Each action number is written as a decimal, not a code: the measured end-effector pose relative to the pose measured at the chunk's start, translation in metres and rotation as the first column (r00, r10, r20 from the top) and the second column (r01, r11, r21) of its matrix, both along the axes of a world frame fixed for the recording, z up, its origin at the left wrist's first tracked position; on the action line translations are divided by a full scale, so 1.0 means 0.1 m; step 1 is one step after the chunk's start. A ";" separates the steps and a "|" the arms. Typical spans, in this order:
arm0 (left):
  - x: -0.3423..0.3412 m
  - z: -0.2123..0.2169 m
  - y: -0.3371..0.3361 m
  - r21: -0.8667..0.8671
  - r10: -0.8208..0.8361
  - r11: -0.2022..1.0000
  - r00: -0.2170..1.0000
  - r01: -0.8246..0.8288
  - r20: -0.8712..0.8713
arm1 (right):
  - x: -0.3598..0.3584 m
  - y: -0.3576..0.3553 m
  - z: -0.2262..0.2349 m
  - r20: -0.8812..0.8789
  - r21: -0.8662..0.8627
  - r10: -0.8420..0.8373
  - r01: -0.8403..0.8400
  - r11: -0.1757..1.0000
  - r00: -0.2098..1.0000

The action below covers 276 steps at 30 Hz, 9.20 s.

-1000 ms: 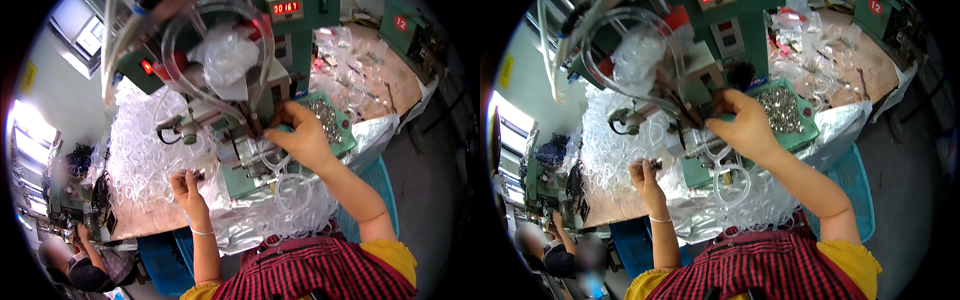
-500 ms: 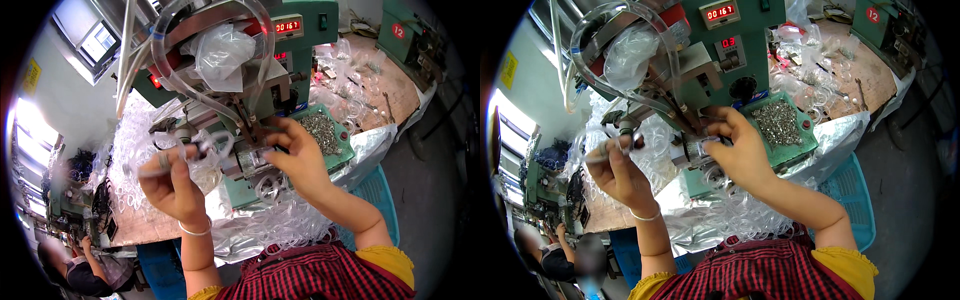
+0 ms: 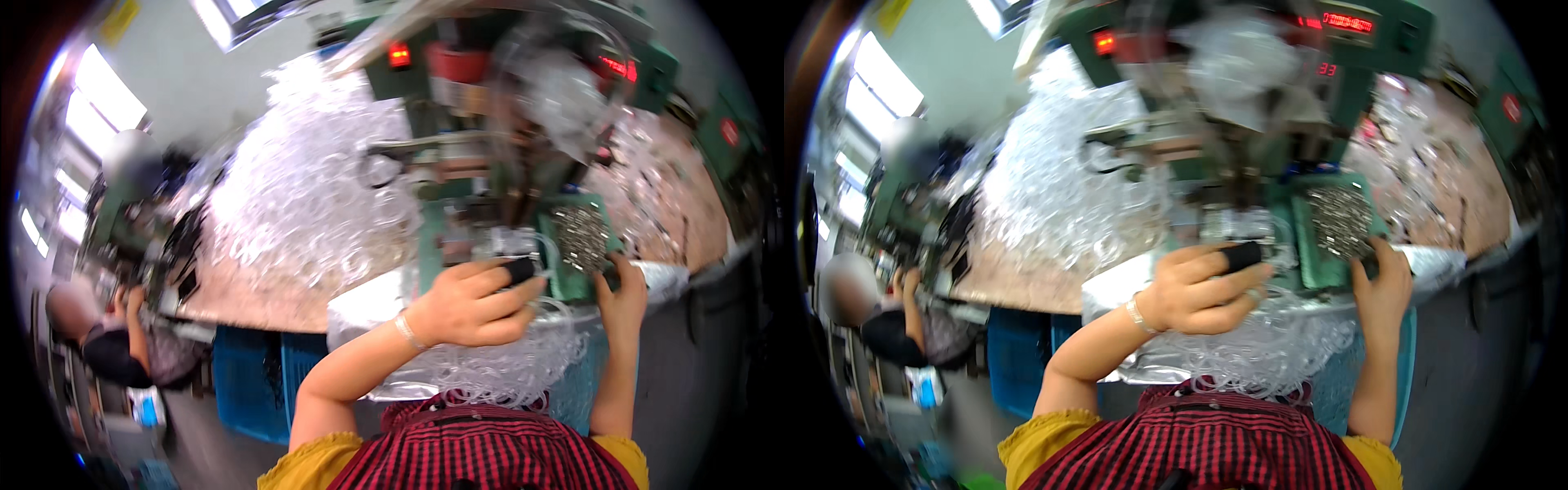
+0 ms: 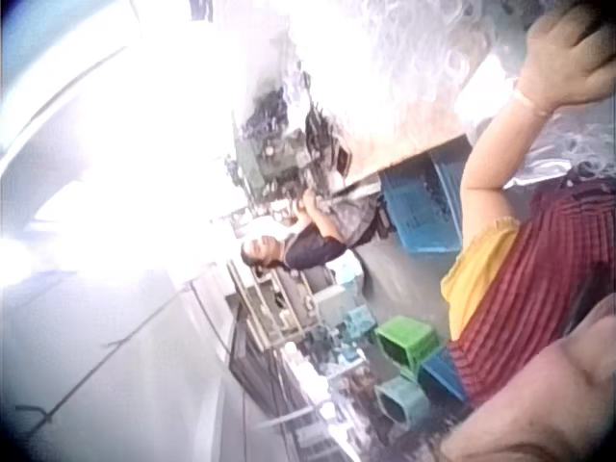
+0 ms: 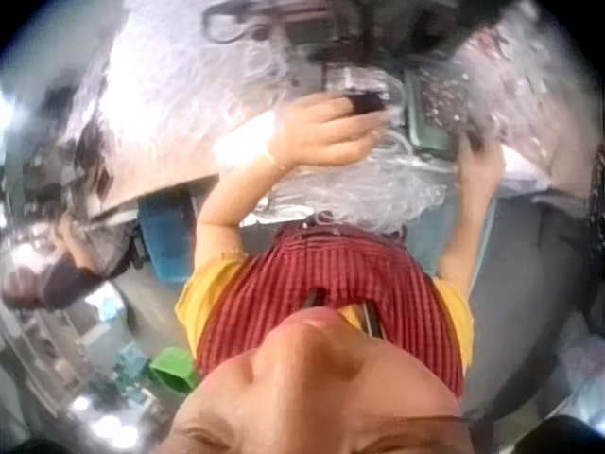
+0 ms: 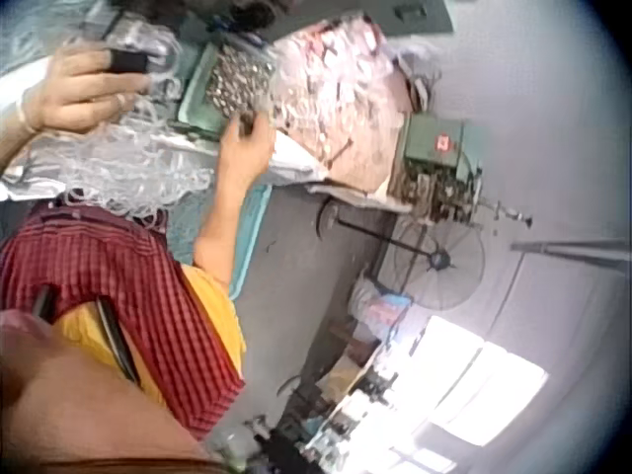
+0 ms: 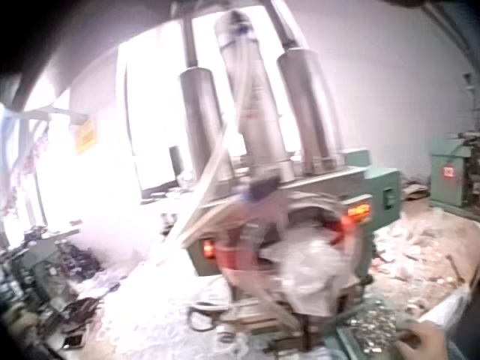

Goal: The person repeatedly picks clear plastic rings and small metal components, places them into a press machine, and removes the assembled pieces. The process is continuous and repetitive, with the person handling each item individually.

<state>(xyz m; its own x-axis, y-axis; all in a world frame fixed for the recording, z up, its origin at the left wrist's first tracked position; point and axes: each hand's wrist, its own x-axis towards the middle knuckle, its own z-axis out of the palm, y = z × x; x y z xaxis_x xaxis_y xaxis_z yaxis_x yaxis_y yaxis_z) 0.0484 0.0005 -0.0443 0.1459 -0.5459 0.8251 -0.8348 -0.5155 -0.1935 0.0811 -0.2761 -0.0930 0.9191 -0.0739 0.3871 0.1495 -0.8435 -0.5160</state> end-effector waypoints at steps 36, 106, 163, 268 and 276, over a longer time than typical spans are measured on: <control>0.15 -1.00 1.13 -0.472 0.427 0.466 0.658 -0.748 -0.620 | -0.07 -0.01 -0.05 -0.004 0.589 0.135 -0.107 0.801 0.991; -0.07 -0.69 1.29 -0.191 0.282 0.559 0.402 -0.807 -0.871 | 0.31 0.27 -0.20 0.068 0.437 0.117 -0.135 0.889 0.991; -0.52 -0.07 -0.16 -0.594 -0.784 0.581 -0.186 -0.556 -0.593 | 0.73 0.36 -0.18 0.392 -0.233 0.314 -0.237 0.943 0.865; -0.07 0.03 -0.17 0.056 0.066 0.997 0.990 -0.060 -0.123 | 0.53 0.12 -0.01 0.199 0.112 0.051 -0.075 0.991 0.979; 0.03 0.02 -0.07 0.004 -0.037 0.999 0.996 0.037 -0.084 | 0.66 0.31 -0.19 0.260 -0.287 0.413 -0.338 0.896 0.873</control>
